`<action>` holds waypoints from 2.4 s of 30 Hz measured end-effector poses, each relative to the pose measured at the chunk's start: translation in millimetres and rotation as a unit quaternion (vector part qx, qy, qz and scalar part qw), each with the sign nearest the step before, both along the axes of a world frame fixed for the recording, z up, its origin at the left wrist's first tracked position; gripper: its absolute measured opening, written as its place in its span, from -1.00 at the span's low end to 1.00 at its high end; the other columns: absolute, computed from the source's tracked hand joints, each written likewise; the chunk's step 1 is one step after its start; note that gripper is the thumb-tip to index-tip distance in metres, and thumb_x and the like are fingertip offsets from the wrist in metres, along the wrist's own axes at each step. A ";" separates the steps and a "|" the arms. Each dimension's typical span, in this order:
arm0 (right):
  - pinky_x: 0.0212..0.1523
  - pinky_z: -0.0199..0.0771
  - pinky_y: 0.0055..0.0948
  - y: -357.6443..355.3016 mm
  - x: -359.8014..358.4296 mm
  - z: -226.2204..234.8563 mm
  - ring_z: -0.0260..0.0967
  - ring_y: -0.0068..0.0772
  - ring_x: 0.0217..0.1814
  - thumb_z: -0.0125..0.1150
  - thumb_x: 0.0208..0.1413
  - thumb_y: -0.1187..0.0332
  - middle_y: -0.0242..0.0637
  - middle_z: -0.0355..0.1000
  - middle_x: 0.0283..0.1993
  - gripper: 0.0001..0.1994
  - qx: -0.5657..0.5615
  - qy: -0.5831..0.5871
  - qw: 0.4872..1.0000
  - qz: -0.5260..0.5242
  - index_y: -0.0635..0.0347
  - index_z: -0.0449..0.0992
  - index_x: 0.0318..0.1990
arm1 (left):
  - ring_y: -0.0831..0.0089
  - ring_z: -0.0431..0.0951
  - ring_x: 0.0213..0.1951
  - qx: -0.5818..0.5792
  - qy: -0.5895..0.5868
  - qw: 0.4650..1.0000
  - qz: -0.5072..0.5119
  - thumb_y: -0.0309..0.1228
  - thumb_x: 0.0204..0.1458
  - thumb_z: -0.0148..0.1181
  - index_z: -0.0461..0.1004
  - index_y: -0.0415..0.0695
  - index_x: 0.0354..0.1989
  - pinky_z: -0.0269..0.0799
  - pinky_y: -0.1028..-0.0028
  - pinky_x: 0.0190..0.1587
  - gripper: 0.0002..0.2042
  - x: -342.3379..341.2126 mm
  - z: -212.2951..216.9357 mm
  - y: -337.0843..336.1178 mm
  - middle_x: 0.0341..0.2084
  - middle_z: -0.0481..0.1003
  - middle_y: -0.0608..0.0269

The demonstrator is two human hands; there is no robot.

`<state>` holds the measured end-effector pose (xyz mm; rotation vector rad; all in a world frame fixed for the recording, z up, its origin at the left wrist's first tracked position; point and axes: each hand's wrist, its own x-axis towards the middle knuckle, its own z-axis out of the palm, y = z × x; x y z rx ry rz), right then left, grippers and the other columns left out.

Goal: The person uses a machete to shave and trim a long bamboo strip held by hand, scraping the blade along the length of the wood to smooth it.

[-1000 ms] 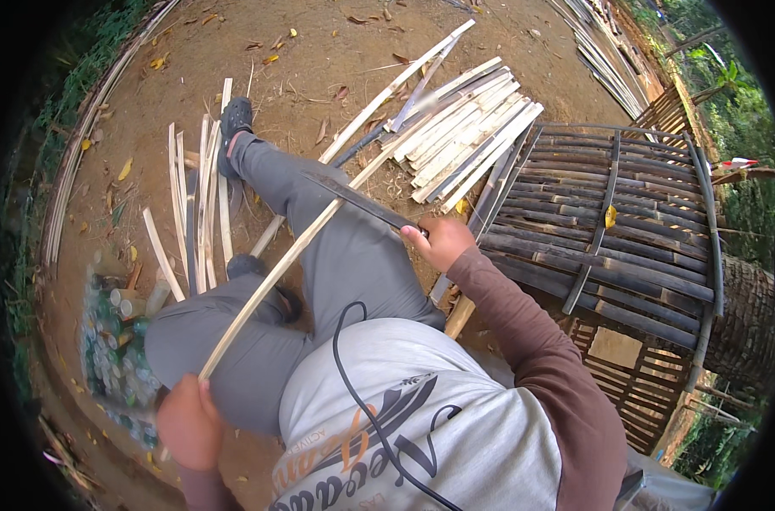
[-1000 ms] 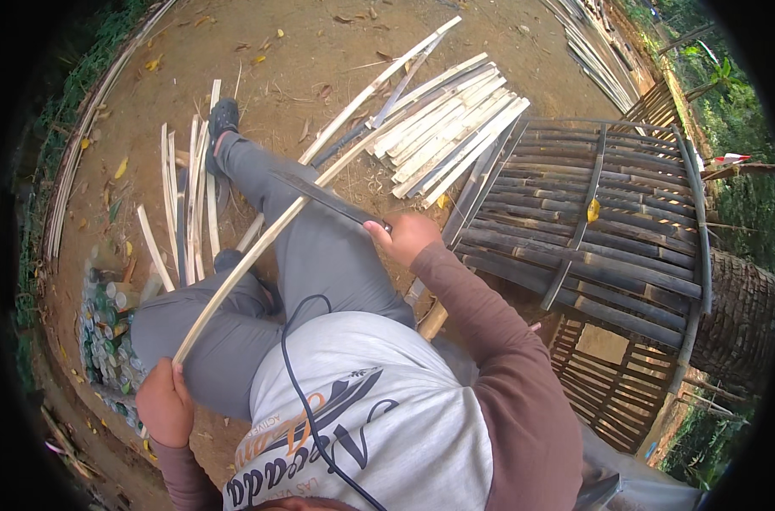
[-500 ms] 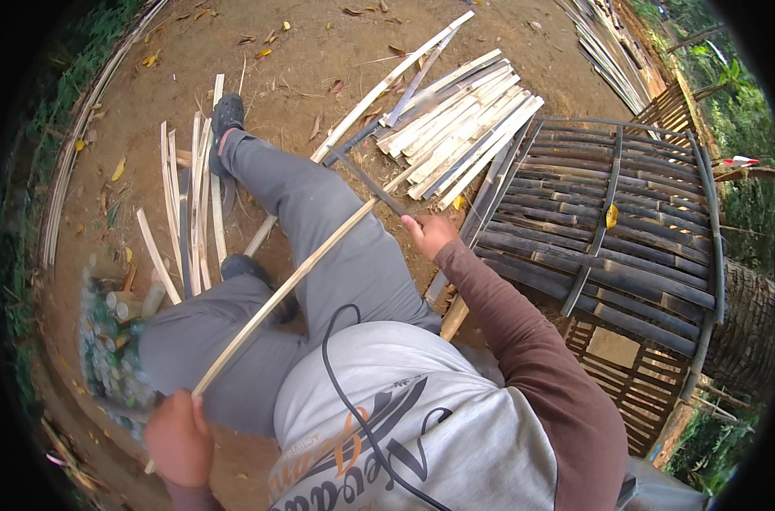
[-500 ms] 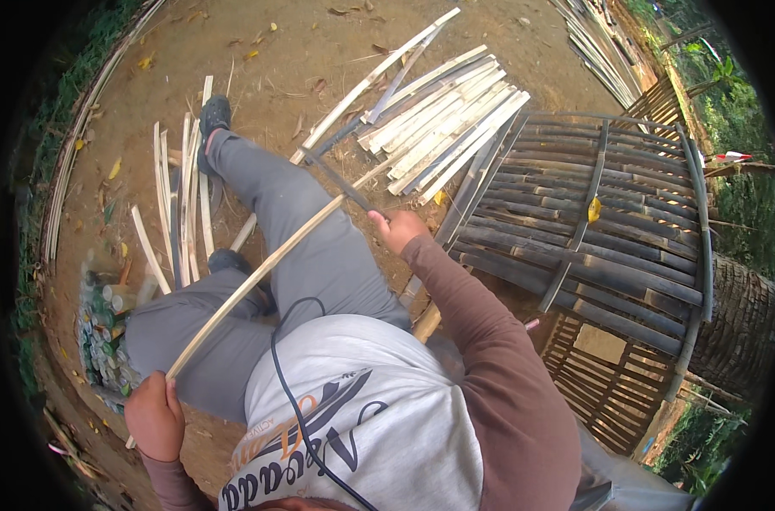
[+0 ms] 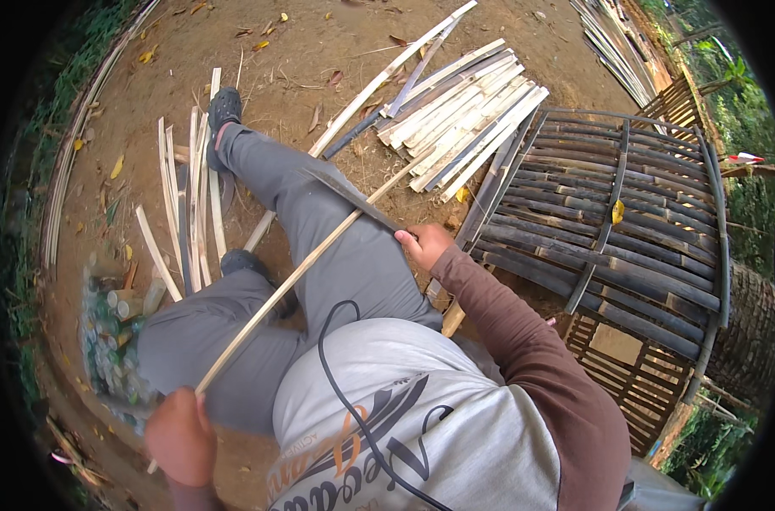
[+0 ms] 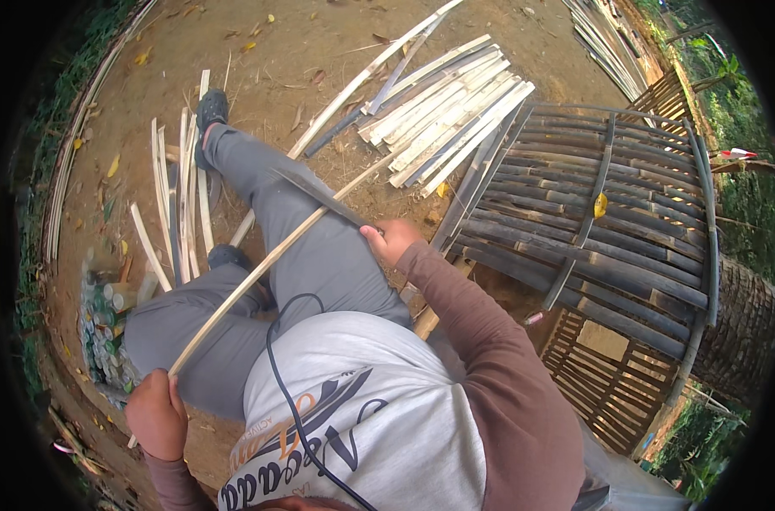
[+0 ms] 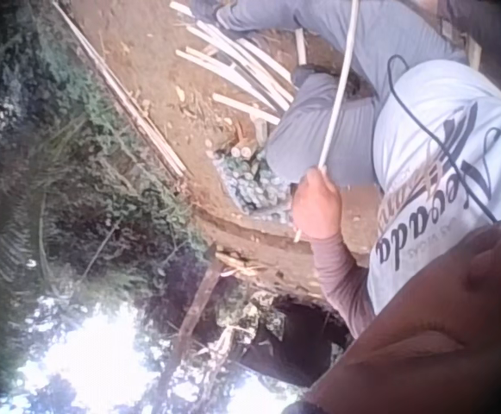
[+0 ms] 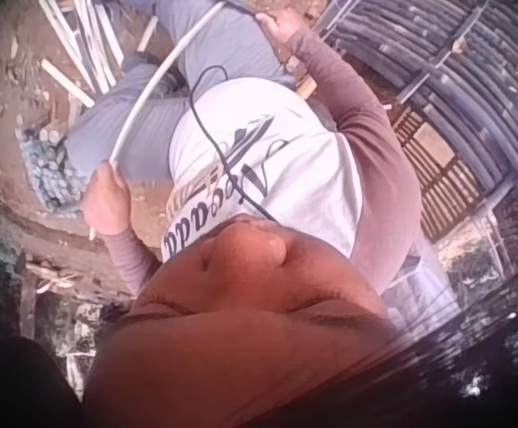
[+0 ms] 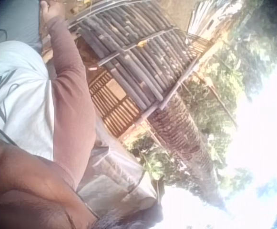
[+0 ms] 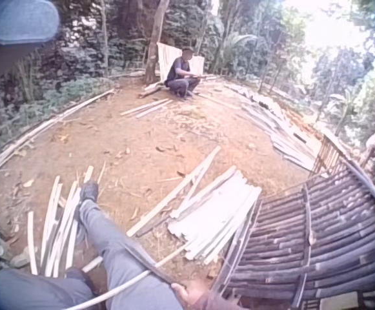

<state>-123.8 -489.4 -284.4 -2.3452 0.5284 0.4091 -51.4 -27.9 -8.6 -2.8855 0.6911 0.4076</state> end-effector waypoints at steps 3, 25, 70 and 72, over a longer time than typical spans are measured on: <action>-0.01 0.50 0.04 -38.7 -9.8 -46.6 0.54 0.32 -0.07 -0.09 0.38 -0.27 0.25 0.58 -0.20 -0.30 -0.021 0.025 0.992 -0.124 0.29 0.68 -0.06 | -0.07 0.49 -0.40 0.001 -0.009 1.000 -0.007 -0.36 0.16 0.24 0.39 -0.14 -0.36 0.36 0.03 -0.36 -0.83 -1.8 -0.7 -2.5 -0.47 0.44 0.01; -0.44 0.44 -0.34 -53.7 150.9 279.5 0.27 -0.51 -0.56 0.38 0.24 0.35 -0.01 0.60 0.08 -0.72 0.564 -0.508 0.598 -0.256 0.07 0.30 -0.24 | -0.11 0.57 -0.39 -0.466 0.016 0.885 0.005 -0.26 0.35 0.08 0.54 -0.19 -0.23 0.42 0.12 -0.31 -0.76 92.9 -54.3 -161.8 -0.51 0.54 -0.07; -0.27 0.55 -0.03 25.7 43.0 187.3 0.57 0.13 -0.35 0.30 0.19 -0.17 -0.01 0.54 -0.49 -0.46 -0.133 -0.029 0.989 0.055 0.25 0.67 -0.31 | 0.65 0.21 -0.61 -0.320 0.568 0.708 0.271 -0.14 0.46 -0.08 0.38 -0.11 -0.29 0.13 0.54 -0.54 -0.67 51.0 -125.7 -69.3 -0.62 0.29 0.43; -0.25 0.55 -0.03 41.8 15.0 160.4 0.57 0.13 -0.33 0.26 0.20 -0.23 0.00 0.55 -0.47 -0.42 -0.091 -0.037 0.994 0.038 0.24 0.67 -0.32 | 0.64 0.21 -0.60 -0.318 0.566 0.711 0.271 -0.15 0.46 -0.08 0.39 -0.11 -0.31 0.14 0.52 -0.53 -0.67 49.8 -136.4 -72.6 -0.62 0.29 0.42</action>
